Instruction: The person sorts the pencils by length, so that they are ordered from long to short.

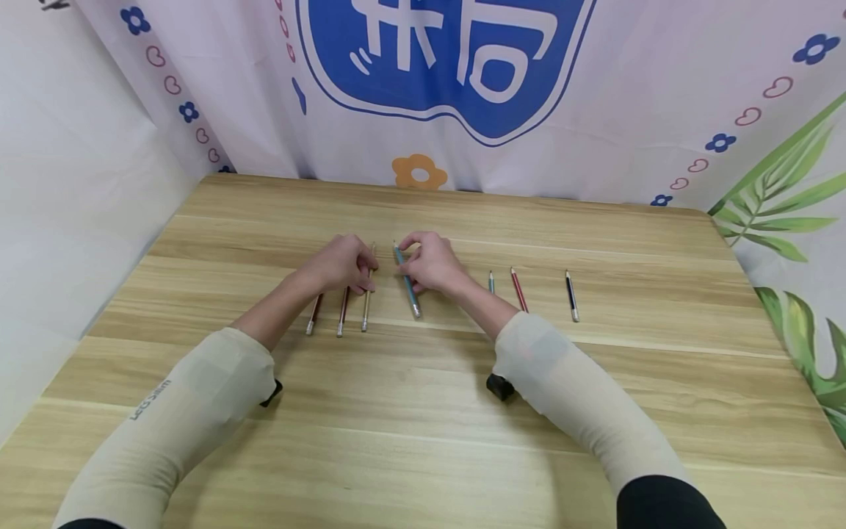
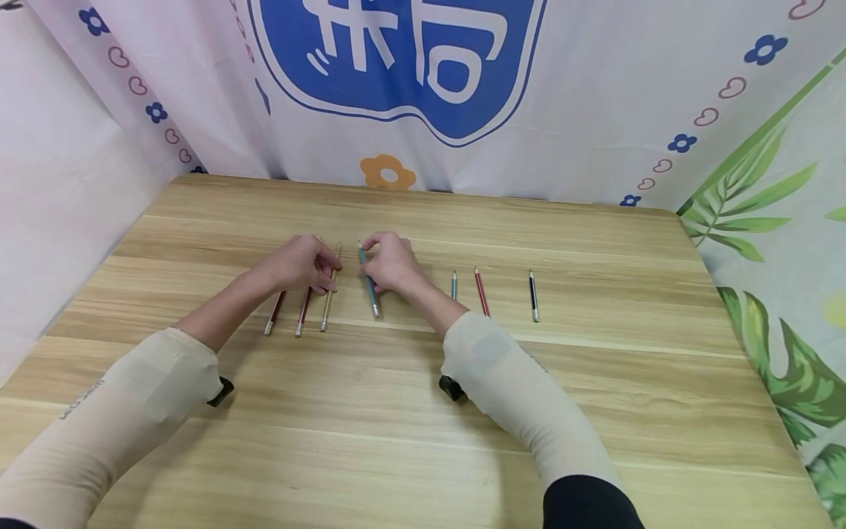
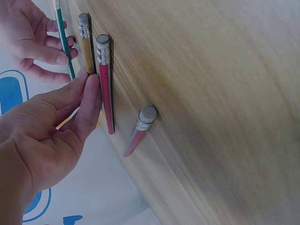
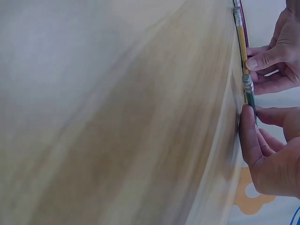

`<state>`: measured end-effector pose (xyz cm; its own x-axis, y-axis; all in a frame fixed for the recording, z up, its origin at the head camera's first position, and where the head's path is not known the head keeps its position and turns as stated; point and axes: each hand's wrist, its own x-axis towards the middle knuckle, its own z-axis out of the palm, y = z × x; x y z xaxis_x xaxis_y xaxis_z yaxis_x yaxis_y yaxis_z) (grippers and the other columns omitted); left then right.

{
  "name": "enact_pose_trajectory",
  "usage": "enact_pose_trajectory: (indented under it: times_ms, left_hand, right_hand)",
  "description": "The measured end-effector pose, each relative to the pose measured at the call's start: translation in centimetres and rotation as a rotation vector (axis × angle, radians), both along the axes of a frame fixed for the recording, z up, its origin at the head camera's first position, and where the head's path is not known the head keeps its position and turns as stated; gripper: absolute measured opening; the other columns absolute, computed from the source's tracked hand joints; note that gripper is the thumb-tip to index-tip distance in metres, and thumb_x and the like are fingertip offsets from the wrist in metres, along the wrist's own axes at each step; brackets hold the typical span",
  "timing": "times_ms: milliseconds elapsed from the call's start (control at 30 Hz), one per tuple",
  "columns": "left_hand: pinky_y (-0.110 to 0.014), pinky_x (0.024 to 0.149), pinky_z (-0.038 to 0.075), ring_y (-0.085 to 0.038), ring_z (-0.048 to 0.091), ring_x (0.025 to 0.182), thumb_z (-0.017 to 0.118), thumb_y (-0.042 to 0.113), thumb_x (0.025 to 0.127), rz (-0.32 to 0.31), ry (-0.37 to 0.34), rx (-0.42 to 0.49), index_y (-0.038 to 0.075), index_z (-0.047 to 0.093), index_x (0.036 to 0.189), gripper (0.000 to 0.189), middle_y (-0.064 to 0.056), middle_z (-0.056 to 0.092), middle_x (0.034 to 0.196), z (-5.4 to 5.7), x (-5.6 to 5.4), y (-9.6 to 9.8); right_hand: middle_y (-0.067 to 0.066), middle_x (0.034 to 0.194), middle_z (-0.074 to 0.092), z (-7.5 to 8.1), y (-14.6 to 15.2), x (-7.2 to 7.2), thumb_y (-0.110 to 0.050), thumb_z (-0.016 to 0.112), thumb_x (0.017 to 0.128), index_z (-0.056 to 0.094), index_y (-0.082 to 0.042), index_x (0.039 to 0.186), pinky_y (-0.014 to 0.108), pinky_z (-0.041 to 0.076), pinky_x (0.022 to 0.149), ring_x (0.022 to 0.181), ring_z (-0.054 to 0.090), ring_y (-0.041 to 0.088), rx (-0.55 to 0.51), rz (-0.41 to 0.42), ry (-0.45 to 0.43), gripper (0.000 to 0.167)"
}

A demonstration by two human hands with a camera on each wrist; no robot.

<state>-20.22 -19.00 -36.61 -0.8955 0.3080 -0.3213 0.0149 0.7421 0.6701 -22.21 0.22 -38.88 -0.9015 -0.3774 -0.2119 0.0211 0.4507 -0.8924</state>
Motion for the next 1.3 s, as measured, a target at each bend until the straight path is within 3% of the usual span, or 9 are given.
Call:
enact_pose_trajectory:
  times_ms: [900,1300]
  left_hand:
    - [-0.029,0.067,0.065,-0.018,0.07,0.067,0.076,-0.012,0.087,-0.009,-0.007,-0.002,-0.019,0.063,0.124,0.039,-0.014,0.064,0.079,-0.1,-0.1,0.0]
    - [-0.029,0.068,0.065,-0.018,0.072,0.069,0.075,-0.012,0.088,-0.01,-0.01,0.0,-0.019,0.063,0.124,0.039,-0.015,0.065,0.08,0.0,0.0,0.0]
  right_hand:
    - [0.017,0.097,0.073,-0.5,-1.6,0.4,0.005,0.072,0.094,0.065,0.001,0.129,0.029,0.064,0.057,0.065,0.071,0.022,-0.043,-0.019,0.055,0.036]
    - [0.017,0.097,0.072,-0.4,-2.1,0.5,0.003,0.072,0.094,0.065,0.003,0.128,0.028,0.064,0.057,0.06,0.068,0.018,-0.018,-0.023,0.057,0.035]
